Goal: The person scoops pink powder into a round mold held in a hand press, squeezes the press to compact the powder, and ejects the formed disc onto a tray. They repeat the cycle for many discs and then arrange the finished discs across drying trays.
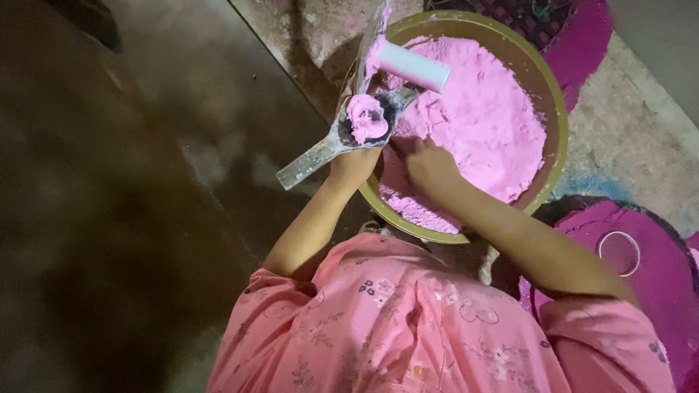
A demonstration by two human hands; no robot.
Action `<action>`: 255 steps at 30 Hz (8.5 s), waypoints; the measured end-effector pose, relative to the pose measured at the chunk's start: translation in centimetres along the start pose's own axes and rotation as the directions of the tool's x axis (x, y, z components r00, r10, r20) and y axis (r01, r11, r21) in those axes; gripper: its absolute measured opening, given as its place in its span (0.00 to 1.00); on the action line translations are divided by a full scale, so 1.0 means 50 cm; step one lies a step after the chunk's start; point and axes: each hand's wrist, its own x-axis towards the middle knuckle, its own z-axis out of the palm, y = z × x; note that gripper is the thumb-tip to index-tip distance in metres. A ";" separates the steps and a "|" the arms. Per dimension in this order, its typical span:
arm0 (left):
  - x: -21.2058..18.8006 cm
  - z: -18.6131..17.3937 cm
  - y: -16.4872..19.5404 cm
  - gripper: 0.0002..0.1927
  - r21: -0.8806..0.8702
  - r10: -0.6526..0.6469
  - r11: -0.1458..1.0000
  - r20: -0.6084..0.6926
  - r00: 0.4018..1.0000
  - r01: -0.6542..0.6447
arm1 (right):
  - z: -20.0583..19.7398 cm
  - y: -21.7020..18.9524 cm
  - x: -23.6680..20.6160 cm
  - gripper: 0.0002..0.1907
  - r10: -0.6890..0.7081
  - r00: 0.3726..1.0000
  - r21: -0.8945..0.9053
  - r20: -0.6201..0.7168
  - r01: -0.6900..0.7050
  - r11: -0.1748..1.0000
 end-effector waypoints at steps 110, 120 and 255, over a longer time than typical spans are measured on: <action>-0.005 -0.002 0.084 0.30 0.014 0.193 0.972 0.529 0.826 -0.236 | -0.494 -0.083 -0.221 0.09 -0.004 0.999 -0.345 0.051 0.022 0.938; 0.009 -0.028 0.094 0.27 0.360 -0.169 0.931 0.555 0.815 -0.052 | -0.564 -0.079 -0.249 0.13 0.103 0.983 -0.261 0.149 -0.061 0.963; -0.338 0.553 0.474 0.42 -0.212 0.445 -0.292 0.833 0.328 0.933 | -0.124 -0.020 -1.131 0.53 0.480 0.703 0.789 0.524 -0.188 -0.585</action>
